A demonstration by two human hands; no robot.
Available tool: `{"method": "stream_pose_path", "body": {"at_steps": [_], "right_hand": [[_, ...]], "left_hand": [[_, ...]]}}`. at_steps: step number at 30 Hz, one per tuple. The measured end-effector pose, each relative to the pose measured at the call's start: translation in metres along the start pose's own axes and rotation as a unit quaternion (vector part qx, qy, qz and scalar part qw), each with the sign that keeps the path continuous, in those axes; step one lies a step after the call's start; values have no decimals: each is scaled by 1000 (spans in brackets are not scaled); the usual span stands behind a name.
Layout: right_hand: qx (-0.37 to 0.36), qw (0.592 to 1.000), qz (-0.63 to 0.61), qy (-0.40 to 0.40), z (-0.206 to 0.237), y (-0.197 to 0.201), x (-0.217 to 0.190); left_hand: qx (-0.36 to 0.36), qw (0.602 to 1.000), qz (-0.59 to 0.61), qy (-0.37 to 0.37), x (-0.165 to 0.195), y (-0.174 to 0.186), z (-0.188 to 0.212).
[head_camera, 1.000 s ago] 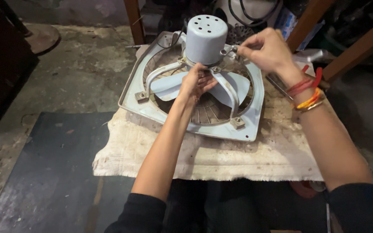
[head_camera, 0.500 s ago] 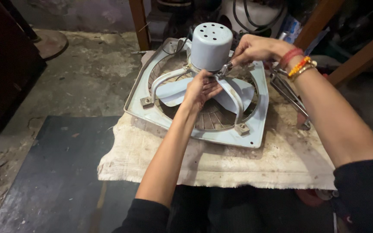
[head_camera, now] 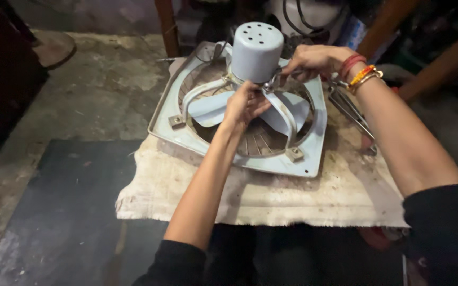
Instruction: The person is repairing a ceiling fan by tightening the central nut that secures the fan blades to the motor housing. They use a wrench to turn the nut while holding the fan assembly steady with their other hand. The fan is placed on a cloth on the floor during the repair.
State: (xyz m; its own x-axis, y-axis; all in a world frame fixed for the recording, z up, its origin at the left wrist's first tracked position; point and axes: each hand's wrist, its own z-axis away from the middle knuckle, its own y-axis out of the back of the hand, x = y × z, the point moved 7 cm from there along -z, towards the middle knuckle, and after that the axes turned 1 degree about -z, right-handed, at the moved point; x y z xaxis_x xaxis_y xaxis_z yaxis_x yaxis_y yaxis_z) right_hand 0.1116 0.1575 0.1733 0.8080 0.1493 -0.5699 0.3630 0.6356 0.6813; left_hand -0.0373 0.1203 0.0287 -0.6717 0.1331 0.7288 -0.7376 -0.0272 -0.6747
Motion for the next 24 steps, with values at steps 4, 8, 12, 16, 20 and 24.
{"method": "stream_pose_path", "body": {"at_steps": [4, 8, 12, 16, 20, 24], "right_hand": [[-72, 991, -15, 114, -3, -11, -18], [-7, 998, 63, 25, 2, 3, -15], [-75, 992, 47, 88, 9, -7, -24], [-38, 998, 37, -15, 6, -1, -9], [-86, 992, -14, -88, 0, -4, -2], [-41, 990, -3, -131, -2, 4, 4]], "left_hand": [[8, 1000, -10, 9, -4, 4, 1], [13, 1000, -1, 23, -6, 5, 0], [8, 1000, -3, 28, -5, 1, -3], [15, 1000, -6, 14, -4, 2, -2], [23, 999, -5, 22, -2, 1, -1], [20, 1000, 2, 18, -1, 0, -2]]}}
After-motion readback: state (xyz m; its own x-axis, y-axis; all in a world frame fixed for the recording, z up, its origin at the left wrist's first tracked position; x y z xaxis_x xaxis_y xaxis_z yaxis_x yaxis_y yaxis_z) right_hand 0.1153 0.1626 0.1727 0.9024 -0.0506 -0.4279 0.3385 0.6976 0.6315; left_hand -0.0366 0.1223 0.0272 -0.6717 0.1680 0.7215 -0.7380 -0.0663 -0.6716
